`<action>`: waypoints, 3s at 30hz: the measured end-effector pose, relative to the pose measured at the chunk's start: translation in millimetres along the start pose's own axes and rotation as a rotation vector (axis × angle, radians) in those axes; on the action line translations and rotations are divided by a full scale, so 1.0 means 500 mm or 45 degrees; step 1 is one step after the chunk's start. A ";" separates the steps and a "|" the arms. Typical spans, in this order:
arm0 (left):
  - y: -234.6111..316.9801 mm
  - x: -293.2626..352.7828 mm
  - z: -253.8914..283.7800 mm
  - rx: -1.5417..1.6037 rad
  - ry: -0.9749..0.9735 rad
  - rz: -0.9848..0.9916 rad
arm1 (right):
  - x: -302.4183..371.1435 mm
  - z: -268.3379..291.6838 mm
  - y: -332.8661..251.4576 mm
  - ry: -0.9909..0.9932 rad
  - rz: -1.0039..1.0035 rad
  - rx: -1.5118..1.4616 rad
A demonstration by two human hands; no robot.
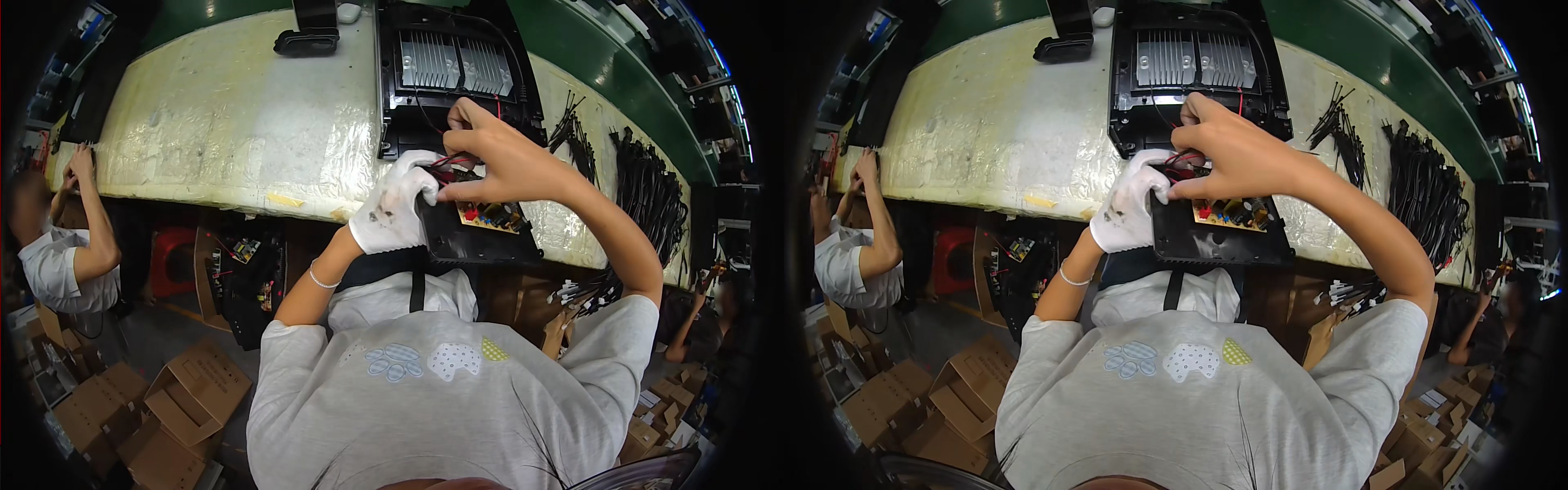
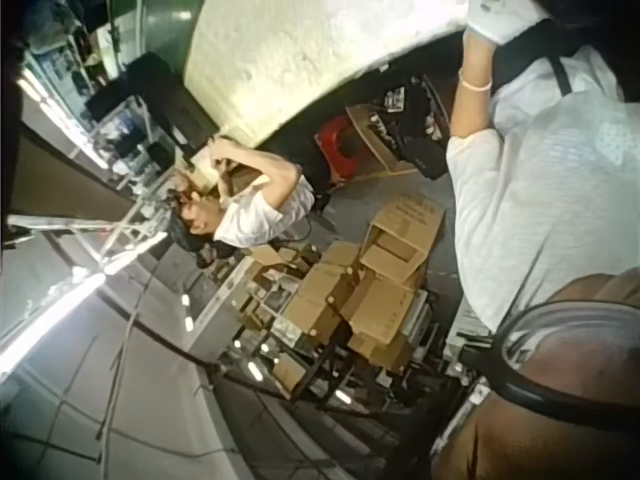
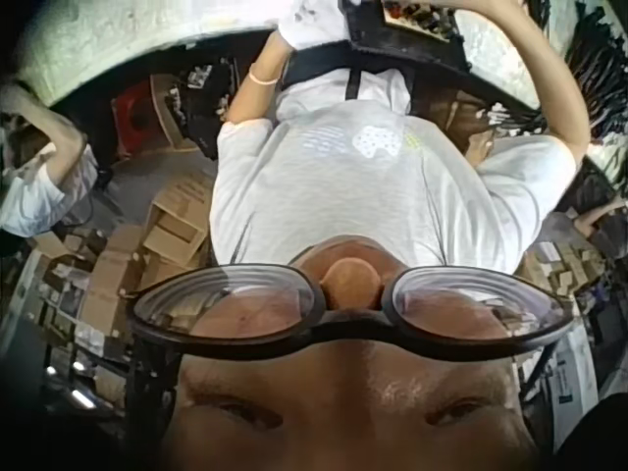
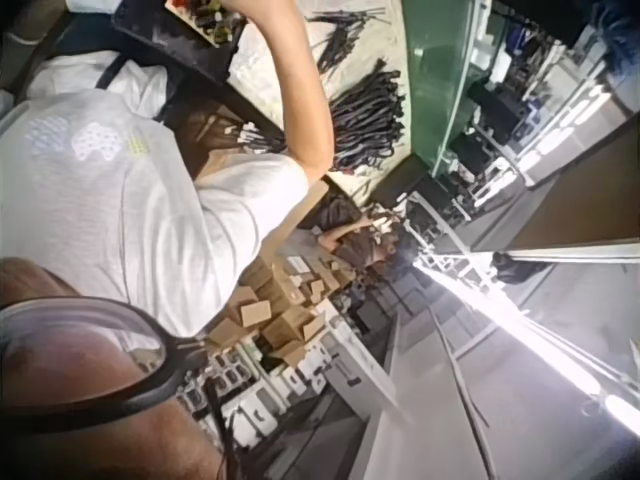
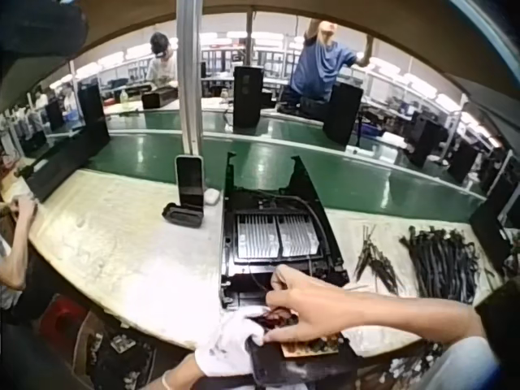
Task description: Assembling electronic components and wiring into a plastic housing at a manual assembly station.
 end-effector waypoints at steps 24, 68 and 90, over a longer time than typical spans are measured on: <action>-0.013 -0.027 -0.032 0.003 0.425 -0.013 | 0.043 0.036 -0.017 0.248 0.012 0.072; -0.047 -0.009 -0.053 0.270 0.544 0.136 | 0.006 0.027 -0.009 -0.109 0.348 0.181; -0.042 -0.006 -0.051 0.129 0.454 0.108 | 0.009 0.029 -0.030 -0.095 0.295 0.338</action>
Point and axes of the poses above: each hand's wrist, its own x-axis away from the middle knuckle, its own z-axis out of the back of the hand, y = z × x, the point moved 3 cm from there along -x, towards the middle knuckle, and after that the axes turned 9 degrees about -z, right-handed, at the moved point
